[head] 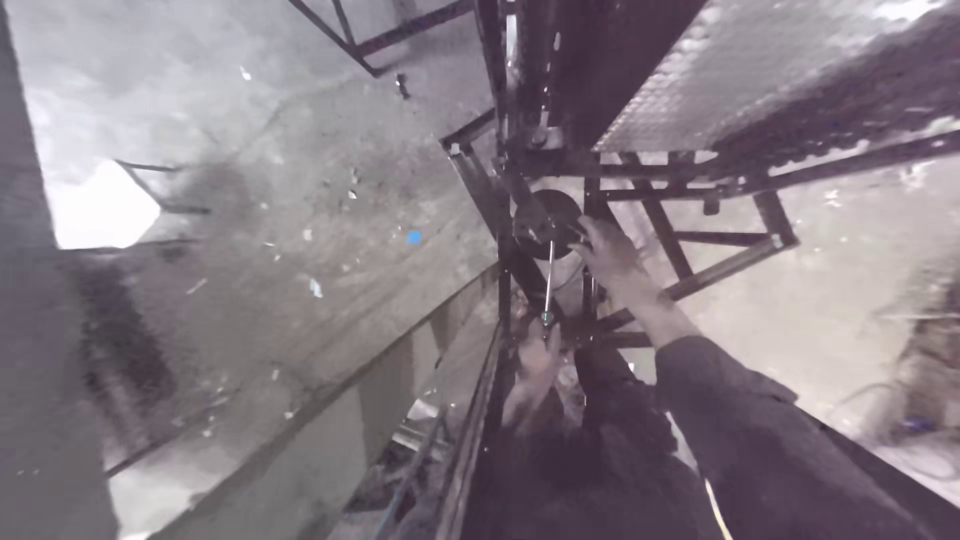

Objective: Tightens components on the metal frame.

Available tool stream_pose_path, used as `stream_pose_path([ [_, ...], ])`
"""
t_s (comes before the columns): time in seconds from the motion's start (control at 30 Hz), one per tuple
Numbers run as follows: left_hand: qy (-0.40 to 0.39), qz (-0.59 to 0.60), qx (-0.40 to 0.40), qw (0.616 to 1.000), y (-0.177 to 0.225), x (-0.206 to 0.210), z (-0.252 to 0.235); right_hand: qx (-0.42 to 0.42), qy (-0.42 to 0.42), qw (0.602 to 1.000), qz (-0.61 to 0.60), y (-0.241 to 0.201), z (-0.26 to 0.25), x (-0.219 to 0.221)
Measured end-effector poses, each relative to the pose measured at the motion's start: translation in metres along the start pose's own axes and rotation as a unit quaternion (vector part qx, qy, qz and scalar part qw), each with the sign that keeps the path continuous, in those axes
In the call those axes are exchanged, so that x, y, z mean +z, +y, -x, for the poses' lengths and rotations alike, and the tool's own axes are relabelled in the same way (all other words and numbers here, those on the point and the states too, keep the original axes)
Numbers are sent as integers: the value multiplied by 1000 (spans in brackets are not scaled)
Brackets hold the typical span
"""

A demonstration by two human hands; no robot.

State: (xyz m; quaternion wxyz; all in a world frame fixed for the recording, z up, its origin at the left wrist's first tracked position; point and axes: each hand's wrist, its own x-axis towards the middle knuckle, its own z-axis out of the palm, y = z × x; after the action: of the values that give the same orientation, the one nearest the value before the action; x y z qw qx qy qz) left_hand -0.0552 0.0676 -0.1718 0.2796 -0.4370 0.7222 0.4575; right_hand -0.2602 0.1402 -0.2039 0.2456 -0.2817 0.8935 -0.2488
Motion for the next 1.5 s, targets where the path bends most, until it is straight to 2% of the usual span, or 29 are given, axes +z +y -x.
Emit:
stream_pose_path([
  [0.1,46,12,36,998,-14,6,-7,-13,11,1000,11,2,6,3],
  [0.17,74,-7,48,996,-17,9,-9,13,20,1000,-20,1,9,5],
  [0.27,44,-36,14,998,-12,3,-9,95,26,987,-126,0,13,2],
  [0.37,27,-45,11,999,-10,1,-9,119,33,979,-159,3,18,1],
  [0.63,-4,-83,-34,996,12,4,-14,56,63,992,-97,10,2,8],
  [0.77,9,-57,-42,997,20,15,-7,10,52,996,-66,17,-5,7],
  [1.0,13,-49,-29,998,14,18,-1,-43,41,997,-54,24,-7,9],
  [1.13,-21,-36,-44,998,15,3,1,-34,21,997,-66,18,-5,7],
  [1.37,59,-13,6,998,-3,11,-3,5,38,994,-100,16,4,14],
  [1.5,53,-19,16,998,-10,7,-5,55,14,989,-134,19,11,12],
])
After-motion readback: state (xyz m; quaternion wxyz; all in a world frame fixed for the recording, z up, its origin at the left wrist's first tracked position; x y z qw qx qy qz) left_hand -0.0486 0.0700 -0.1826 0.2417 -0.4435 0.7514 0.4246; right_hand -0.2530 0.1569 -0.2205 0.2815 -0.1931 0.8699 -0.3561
